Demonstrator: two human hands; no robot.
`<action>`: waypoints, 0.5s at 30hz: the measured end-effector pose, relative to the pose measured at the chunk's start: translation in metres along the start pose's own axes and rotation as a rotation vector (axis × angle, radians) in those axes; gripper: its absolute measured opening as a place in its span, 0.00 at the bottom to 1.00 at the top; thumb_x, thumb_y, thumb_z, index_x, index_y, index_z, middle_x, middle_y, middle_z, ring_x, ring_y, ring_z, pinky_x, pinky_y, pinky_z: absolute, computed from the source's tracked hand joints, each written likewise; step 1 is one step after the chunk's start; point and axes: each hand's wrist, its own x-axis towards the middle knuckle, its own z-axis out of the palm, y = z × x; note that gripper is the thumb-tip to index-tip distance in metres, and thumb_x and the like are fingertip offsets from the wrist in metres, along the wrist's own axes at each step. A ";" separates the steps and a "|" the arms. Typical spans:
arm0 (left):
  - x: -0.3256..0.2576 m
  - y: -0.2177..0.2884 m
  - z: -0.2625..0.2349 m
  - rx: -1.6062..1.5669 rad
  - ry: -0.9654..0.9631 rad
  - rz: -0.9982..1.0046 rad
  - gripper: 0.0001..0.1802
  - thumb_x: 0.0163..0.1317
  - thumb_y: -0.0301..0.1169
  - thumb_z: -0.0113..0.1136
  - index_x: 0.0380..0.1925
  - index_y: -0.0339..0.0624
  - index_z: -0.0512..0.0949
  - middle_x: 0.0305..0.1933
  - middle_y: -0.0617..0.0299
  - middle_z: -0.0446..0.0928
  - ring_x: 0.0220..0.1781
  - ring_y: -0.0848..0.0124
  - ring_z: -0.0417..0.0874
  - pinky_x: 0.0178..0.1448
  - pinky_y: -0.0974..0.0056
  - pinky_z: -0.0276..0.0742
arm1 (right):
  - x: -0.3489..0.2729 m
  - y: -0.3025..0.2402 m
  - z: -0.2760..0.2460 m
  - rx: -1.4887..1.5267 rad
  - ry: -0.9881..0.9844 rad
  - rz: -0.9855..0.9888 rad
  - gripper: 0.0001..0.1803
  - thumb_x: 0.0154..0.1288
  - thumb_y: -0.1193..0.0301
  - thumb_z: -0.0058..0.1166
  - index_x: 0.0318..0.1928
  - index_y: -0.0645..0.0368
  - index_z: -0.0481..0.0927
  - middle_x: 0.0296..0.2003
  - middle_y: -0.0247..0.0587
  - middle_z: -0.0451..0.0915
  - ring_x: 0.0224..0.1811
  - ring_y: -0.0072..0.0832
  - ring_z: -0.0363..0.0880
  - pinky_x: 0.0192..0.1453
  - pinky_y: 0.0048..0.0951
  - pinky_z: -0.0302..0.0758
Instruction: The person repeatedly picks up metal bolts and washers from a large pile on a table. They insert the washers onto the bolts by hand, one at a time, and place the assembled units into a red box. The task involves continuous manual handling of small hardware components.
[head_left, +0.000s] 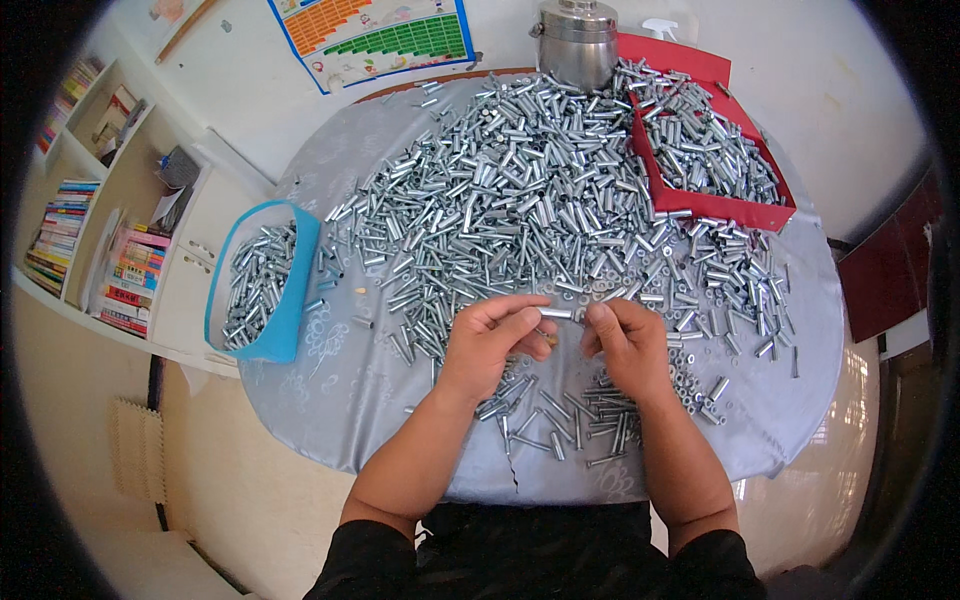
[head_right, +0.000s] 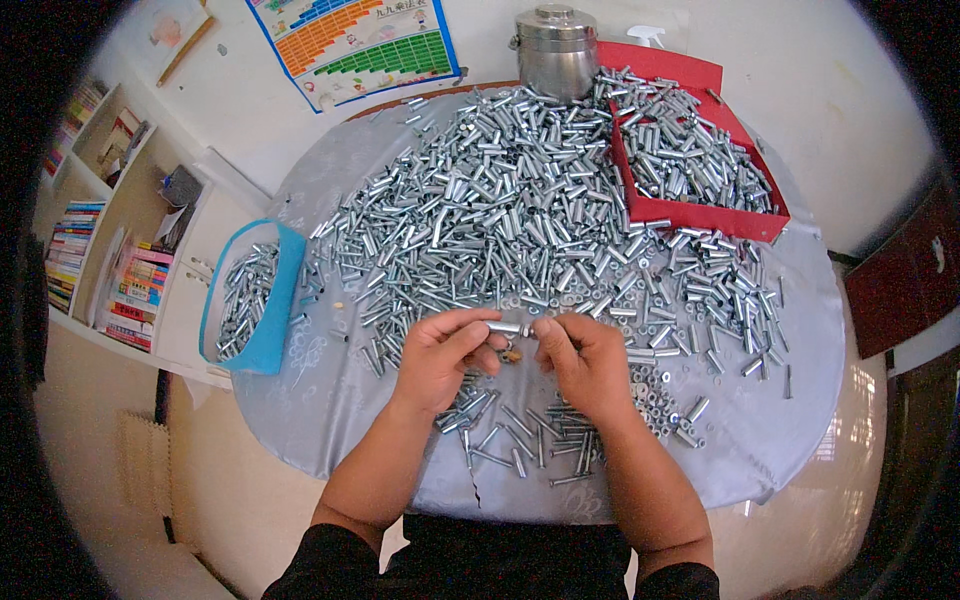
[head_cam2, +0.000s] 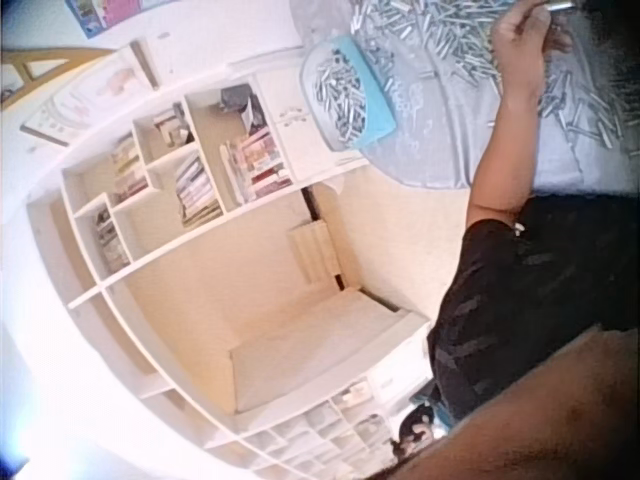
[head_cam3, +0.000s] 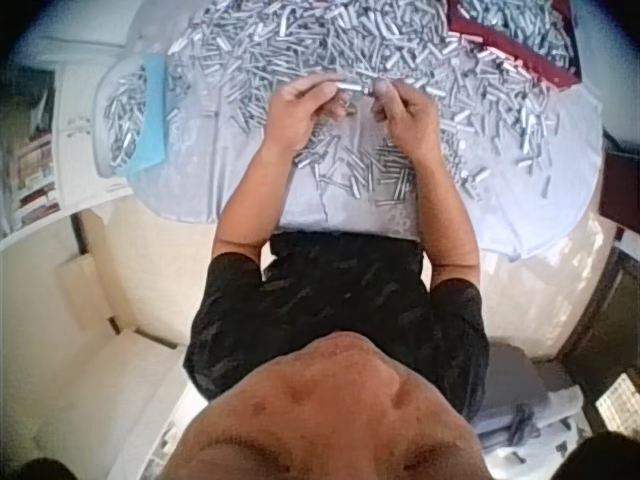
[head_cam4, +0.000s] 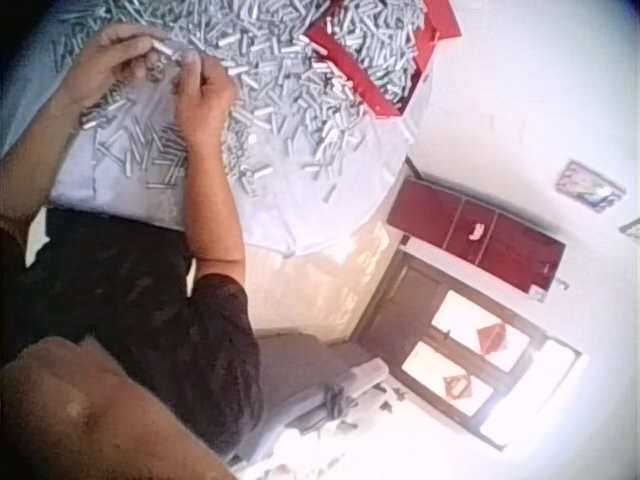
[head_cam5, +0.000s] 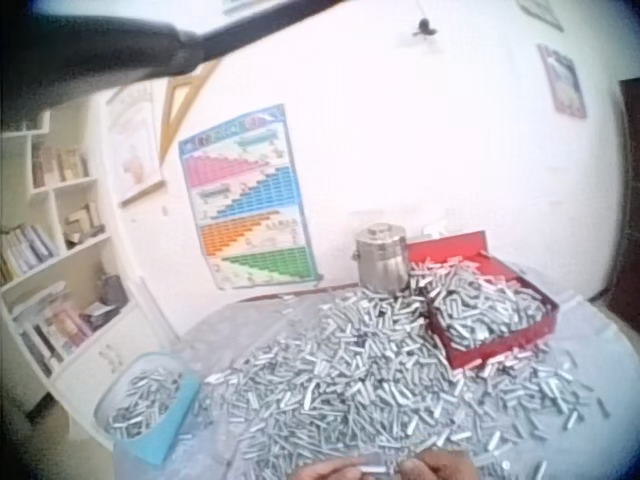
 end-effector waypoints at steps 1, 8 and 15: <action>0.000 0.000 0.000 -0.003 0.000 -0.004 0.14 0.67 0.28 0.56 0.49 0.31 0.78 0.37 0.53 0.83 0.30 0.70 0.84 0.36 0.67 0.83 | 0.000 0.000 0.001 0.071 0.023 0.041 0.10 0.60 0.76 0.62 0.42 0.64 0.81 0.30 0.37 0.82 0.31 0.19 0.78 0.37 0.23 0.74; 0.000 -0.003 0.001 -0.028 0.018 0.027 0.13 0.67 0.27 0.55 0.49 0.32 0.78 0.36 0.53 0.83 0.27 0.70 0.83 0.32 0.67 0.82 | 0.000 0.001 0.002 -0.055 -0.013 -0.031 0.08 0.62 0.74 0.61 0.40 0.64 0.81 0.28 0.36 0.81 0.32 0.20 0.79 0.38 0.23 0.75; 0.000 -0.002 0.000 -0.050 -0.022 -0.012 0.14 0.67 0.28 0.56 0.49 0.31 0.78 0.36 0.53 0.83 0.30 0.71 0.84 0.36 0.68 0.82 | -0.003 -0.006 0.005 0.031 -0.019 0.059 0.08 0.63 0.75 0.60 0.42 0.64 0.81 0.30 0.34 0.80 0.33 0.18 0.77 0.38 0.22 0.74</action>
